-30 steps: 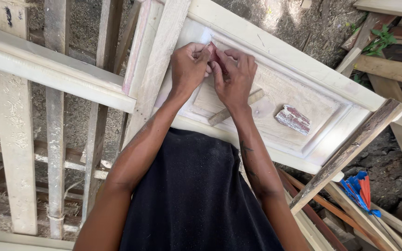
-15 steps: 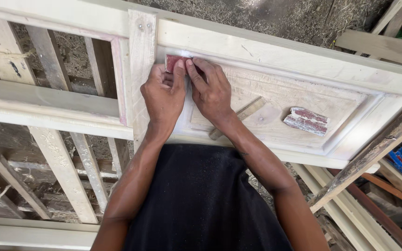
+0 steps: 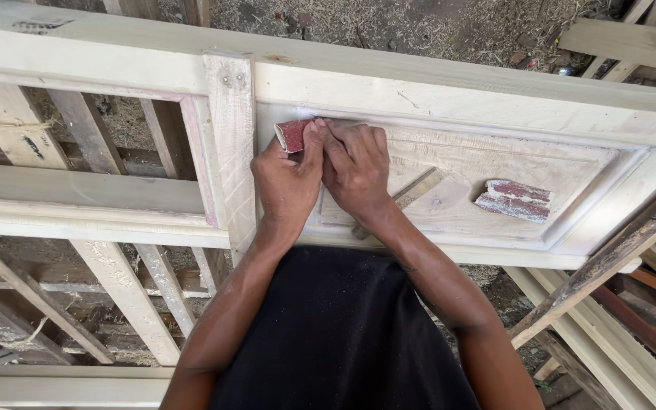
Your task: The person sands a white wooden door panel with a sanding block, moving across the flat surface and along the raised edges. The person repositions the door on the workbench and continues sanding different sections.
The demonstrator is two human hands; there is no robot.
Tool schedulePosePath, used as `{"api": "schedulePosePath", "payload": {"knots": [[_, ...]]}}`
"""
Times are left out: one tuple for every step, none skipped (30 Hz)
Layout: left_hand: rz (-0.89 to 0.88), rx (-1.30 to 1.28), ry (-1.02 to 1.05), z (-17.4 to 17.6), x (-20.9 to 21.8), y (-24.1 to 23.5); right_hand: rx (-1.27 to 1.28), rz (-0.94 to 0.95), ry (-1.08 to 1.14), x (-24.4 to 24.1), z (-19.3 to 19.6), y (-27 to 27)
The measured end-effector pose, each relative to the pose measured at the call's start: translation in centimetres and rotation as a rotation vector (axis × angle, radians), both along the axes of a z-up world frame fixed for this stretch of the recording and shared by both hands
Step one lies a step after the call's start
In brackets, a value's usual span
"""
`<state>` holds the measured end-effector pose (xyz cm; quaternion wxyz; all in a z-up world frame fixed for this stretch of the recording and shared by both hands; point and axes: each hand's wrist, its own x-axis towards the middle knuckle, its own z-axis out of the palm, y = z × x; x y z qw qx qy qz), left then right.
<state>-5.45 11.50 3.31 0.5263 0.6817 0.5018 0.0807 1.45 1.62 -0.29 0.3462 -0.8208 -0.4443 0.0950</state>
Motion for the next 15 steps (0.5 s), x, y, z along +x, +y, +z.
{"api": "schedulePosePath", "payload": {"knots": [[-0.005,0.009,0.017,-0.1,0.1,0.1,0.003,0.015,0.002,-0.1,-0.1,0.2],[-0.01,0.019,0.034,-0.2,0.1,0.2,0.005,0.031,0.004,-0.2,-0.2,0.3],[-0.012,0.018,0.019,-0.2,0.0,0.3,0.027,0.026,0.009,-0.4,-0.4,0.5],[-0.014,0.016,0.003,-0.1,-0.1,0.5,0.048,0.022,0.014,-0.6,-0.5,0.7],[-0.011,0.019,-0.009,0.0,-0.2,0.6,0.073,0.022,0.022,-0.6,-0.7,0.9],[0.0,0.026,-0.003,0.0,-0.1,0.5,0.064,0.021,0.03,-0.6,-0.7,0.9],[0.005,0.032,0.001,0.0,0.1,0.4,0.054,0.014,0.036,-0.6,-0.6,0.8],[0.01,0.037,0.005,-0.2,0.3,0.4,0.044,0.007,0.041,-0.4,-0.7,0.8],[-0.005,0.027,-0.009,-0.3,0.3,0.3,0.029,0.018,0.06,-0.3,-0.6,0.6],[-0.019,0.017,-0.023,-0.4,0.3,0.2,0.015,0.029,0.079,-0.1,-0.5,0.2],[-0.031,0.01,-0.041,-0.4,0.2,0.0,0.003,0.043,0.094,0.0,-0.4,0.0],[-0.02,-0.029,-0.022,-0.3,0.0,0.0,0.006,0.035,0.097,-0.2,-0.3,0.0],[-0.012,-0.054,-0.013,-0.5,0.0,0.3,0.023,0.027,0.09,-0.3,-0.5,0.4],[-0.003,-0.079,-0.004,-0.6,0.0,0.6,0.04,0.018,0.083,-0.3,-0.7,0.8],[0.008,-0.05,-0.011,-0.6,0.0,0.6,0.052,0.019,0.083,-0.4,-0.9,1.1]]}}
